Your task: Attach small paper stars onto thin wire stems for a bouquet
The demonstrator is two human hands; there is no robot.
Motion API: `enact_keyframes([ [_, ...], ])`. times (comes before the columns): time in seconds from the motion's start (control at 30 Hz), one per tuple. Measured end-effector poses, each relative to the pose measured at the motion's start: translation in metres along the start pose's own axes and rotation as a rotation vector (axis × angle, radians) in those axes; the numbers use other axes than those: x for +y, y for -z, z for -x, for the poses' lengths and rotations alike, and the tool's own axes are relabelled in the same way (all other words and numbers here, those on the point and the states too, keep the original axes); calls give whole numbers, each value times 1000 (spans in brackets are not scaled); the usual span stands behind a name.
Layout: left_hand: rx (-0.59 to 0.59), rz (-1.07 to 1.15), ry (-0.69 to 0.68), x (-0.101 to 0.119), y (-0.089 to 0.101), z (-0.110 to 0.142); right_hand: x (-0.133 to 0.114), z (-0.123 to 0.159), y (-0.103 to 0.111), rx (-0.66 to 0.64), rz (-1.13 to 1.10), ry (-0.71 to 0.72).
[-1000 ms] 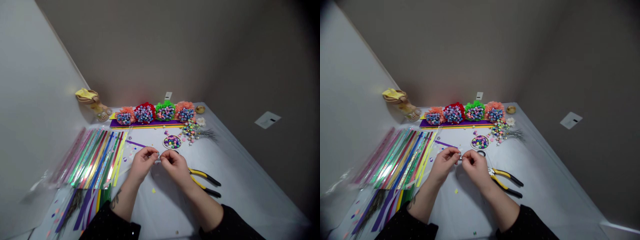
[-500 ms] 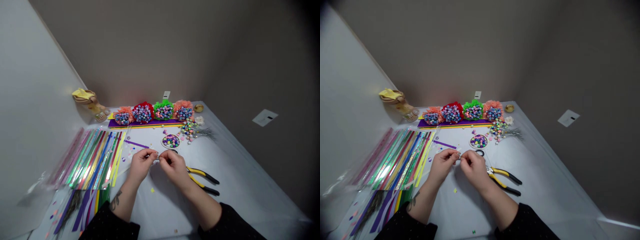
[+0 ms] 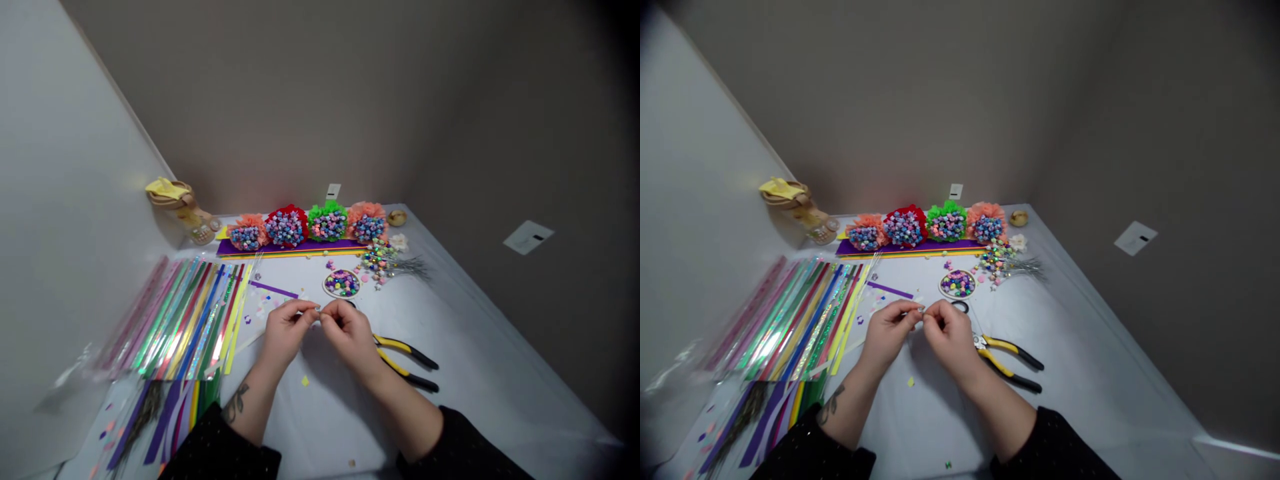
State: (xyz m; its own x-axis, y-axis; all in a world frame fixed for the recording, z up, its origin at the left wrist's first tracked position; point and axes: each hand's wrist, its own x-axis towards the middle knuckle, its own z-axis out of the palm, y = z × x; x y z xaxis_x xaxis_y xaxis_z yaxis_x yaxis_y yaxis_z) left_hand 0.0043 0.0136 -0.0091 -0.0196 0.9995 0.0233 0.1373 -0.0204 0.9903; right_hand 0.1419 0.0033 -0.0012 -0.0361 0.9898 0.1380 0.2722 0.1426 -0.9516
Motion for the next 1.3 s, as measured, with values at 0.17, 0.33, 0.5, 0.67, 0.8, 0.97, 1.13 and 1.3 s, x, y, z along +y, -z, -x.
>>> enact_keyframes([
  [0.17,-44,84,56,4,0,-1,0,-1,-2,0,-74,-61],
  [0.33,-41,134,53,7,2,-1,1,-3,-3,-26,-131,-103],
  [0.5,-3,182,81,5,2,-2,1,-3,-4,-57,-158,-86],
  [0.67,-7,272,122,0,0,-3,0,-2,-4,-33,-93,-28],
  [0.8,-24,360,172,1,-2,-2,0,-2,-3,-22,-41,42],
  [0.97,-26,375,182,0,-3,-1,2,-1,-3,-16,-62,38],
  [1.13,-22,319,153,1,-2,-1,4,-1,-5,-26,-100,-47],
  [1.3,-8,283,149,4,0,-1,4,-2,-5,-90,-113,-61],
])
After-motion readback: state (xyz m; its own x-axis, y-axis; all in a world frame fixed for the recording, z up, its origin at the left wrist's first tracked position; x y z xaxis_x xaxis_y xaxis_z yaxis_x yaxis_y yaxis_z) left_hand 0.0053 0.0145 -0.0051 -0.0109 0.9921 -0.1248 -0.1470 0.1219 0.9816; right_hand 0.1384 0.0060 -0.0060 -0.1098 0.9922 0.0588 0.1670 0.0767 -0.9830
